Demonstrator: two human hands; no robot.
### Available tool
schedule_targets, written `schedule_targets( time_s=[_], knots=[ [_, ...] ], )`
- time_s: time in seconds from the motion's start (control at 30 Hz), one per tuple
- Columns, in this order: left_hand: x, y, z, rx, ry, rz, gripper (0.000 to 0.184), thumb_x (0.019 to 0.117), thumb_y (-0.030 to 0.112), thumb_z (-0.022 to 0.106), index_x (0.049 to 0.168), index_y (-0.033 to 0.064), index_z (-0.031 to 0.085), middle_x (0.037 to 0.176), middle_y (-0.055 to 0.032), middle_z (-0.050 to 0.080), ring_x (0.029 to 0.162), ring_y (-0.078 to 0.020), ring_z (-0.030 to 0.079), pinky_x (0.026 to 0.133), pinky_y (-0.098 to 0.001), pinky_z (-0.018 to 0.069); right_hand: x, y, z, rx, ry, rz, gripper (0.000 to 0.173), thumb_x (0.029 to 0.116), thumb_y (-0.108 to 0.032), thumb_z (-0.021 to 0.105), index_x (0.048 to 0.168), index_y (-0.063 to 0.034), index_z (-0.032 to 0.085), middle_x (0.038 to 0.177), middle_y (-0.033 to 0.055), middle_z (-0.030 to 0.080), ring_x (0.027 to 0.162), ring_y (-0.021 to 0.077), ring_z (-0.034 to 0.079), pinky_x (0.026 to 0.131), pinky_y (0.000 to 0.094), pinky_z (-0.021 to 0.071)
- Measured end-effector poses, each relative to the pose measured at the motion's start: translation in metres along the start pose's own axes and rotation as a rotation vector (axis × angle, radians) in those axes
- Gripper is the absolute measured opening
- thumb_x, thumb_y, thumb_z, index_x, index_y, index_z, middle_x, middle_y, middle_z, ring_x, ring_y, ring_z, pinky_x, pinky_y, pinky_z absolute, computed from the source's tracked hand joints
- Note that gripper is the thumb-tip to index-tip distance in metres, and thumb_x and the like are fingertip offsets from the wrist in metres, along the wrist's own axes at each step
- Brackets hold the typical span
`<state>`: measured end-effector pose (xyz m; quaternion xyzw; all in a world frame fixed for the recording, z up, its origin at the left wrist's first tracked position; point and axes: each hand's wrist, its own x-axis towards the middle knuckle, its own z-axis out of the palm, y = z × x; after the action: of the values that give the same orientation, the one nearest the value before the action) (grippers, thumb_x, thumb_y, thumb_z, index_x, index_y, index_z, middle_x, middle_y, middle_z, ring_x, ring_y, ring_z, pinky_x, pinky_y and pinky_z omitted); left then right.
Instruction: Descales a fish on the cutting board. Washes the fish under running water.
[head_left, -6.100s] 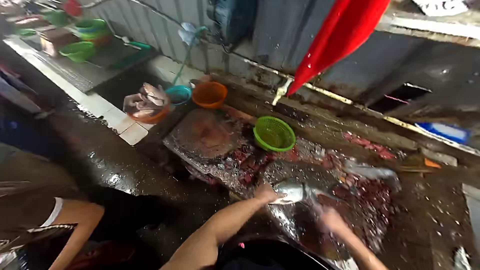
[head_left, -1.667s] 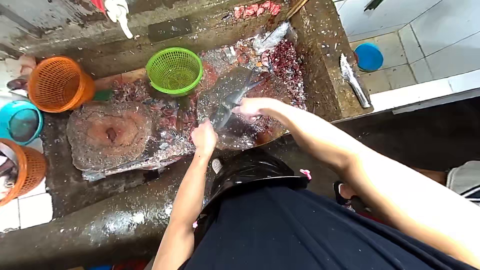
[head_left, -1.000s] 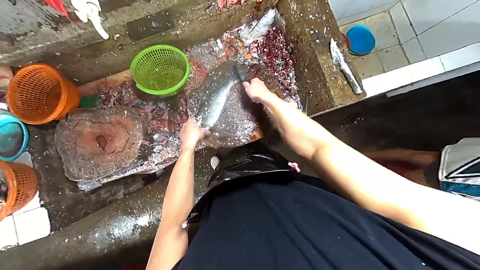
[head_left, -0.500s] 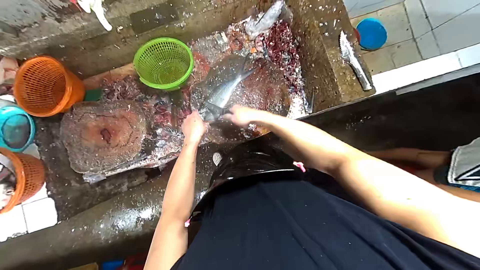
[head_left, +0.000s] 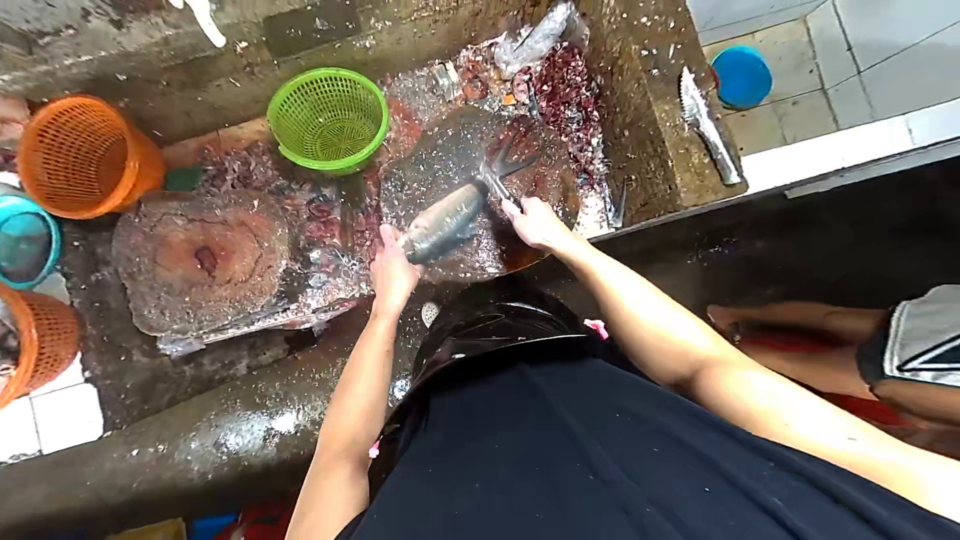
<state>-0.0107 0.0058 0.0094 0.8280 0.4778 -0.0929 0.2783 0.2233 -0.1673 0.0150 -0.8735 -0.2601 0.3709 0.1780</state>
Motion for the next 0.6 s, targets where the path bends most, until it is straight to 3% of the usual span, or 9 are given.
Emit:
schedule_targets(
  time_s=[0.07,0.2,0.27,0.3,0.33,0.4,0.47,0.53,0.6],
  knots=[
    [0.010,0.001,0.003,-0.169,-0.273,-0.073,0.098,0.0695,0.042,0.095,0.143,0.0000,0.045,0.125,-0.0303,0.063,0.115,-0.0468,0.064,0.097,-0.0672,0.0510,-0.006,0.015,0.012,-0.081,-0.123,0.041,0.074,0.1094,-0.057,0.026,0.106,0.0042,0.066,0.106,0.0290,0.067,0.104,0.0451,0.067,0.087,0.0672,0.0509],
    [0.021,0.025,0.025,-0.582,-0.502,-0.119,0.065,0.0887,0.044,0.079,0.131,-0.0025,0.060,0.120,-0.0209,0.069,0.111,-0.0315,0.068,0.099,-0.0531,0.0543,-0.008,0.017,0.021,-0.107,-0.165,0.071,0.076,0.1090,-0.059,0.024,0.108,0.0049,0.066,0.109,0.0298,0.067,0.107,0.0459,0.067,0.089,0.0678,0.0500],
    [0.019,0.026,0.038,-0.920,-0.566,-0.178,0.052,0.1008,0.046,0.063,0.130,0.0035,0.061,0.108,-0.0156,0.072,0.091,-0.0245,0.072,0.079,-0.0436,0.0615,-0.003,0.013,0.009,0.012,-0.072,0.044,0.072,0.1088,-0.058,0.030,0.100,0.0033,0.067,0.095,0.0264,0.067,0.092,0.0423,0.068,0.081,0.0648,0.0520],
    [0.017,0.024,0.043,-1.099,-0.628,-0.214,0.052,0.1052,0.052,0.050,0.129,0.0076,0.062,0.100,-0.0137,0.071,0.079,-0.0223,0.070,0.066,-0.0390,0.0603,0.002,0.015,0.007,0.154,-0.002,0.020,0.069,0.1090,-0.057,0.030,0.092,0.0001,0.064,0.078,0.0192,0.061,0.072,0.0347,0.063,0.066,0.0566,0.0516],
    [0.015,0.021,0.047,-1.278,-0.718,-0.235,0.059,0.1064,0.060,0.036,0.127,0.0114,0.062,0.094,-0.0114,0.070,0.070,-0.0197,0.067,0.057,-0.0343,0.0572,0.009,0.017,0.009,0.349,0.054,-0.004,0.065,0.1093,-0.057,0.030,0.085,-0.0043,0.059,0.063,0.0095,0.051,0.051,0.0241,0.053,0.051,0.0444,0.0478],
    [0.010,0.013,0.056,-1.567,-0.851,-0.318,0.077,0.0998,0.076,0.023,0.114,0.0114,0.062,0.084,-0.0103,0.067,0.058,-0.0175,0.061,0.047,-0.0298,0.0512,0.019,0.012,0.015,0.712,0.085,-0.010,0.062,0.1096,-0.058,0.029,0.082,-0.0087,0.055,0.053,-0.0001,0.045,0.040,0.0139,0.045,0.042,0.0341,0.0451],
    [0.007,0.007,0.063,-1.712,-0.885,-0.341,0.085,0.0952,0.083,0.022,0.108,0.0082,0.061,0.082,-0.0101,0.065,0.055,-0.0170,0.060,0.044,-0.0294,0.0513,0.025,0.005,0.037,0.717,0.133,-0.026,0.063,0.1097,-0.057,0.027,0.086,-0.0075,0.058,0.057,0.0018,0.049,0.044,0.0156,0.048,0.044,0.0364,0.0477],
    [0.009,0.005,0.065,-1.694,-0.844,-0.321,0.085,0.0955,0.082,0.023,0.112,0.0082,0.063,0.086,-0.0107,0.066,0.056,-0.0176,0.060,0.045,-0.0305,0.0522,0.003,-0.004,0.068,0.487,0.093,-0.148,0.063,0.1111,-0.049,0.027,0.096,-0.0019,0.066,0.077,0.0137,0.063,0.069,0.0281,0.064,0.067,0.0522,0.0551],
    [0.011,0.006,0.061,-1.652,-0.798,-0.350,0.083,0.0952,0.082,0.024,0.109,0.0095,0.063,0.084,-0.0096,0.066,0.055,-0.0174,0.059,0.044,-0.0308,0.0505,-0.036,0.005,0.101,0.320,0.011,-0.302,0.065,0.1109,-0.054,0.025,0.094,-0.0060,0.065,0.077,0.0128,0.062,0.068,0.0272,0.065,0.063,0.0519,0.0560]
  ],
)
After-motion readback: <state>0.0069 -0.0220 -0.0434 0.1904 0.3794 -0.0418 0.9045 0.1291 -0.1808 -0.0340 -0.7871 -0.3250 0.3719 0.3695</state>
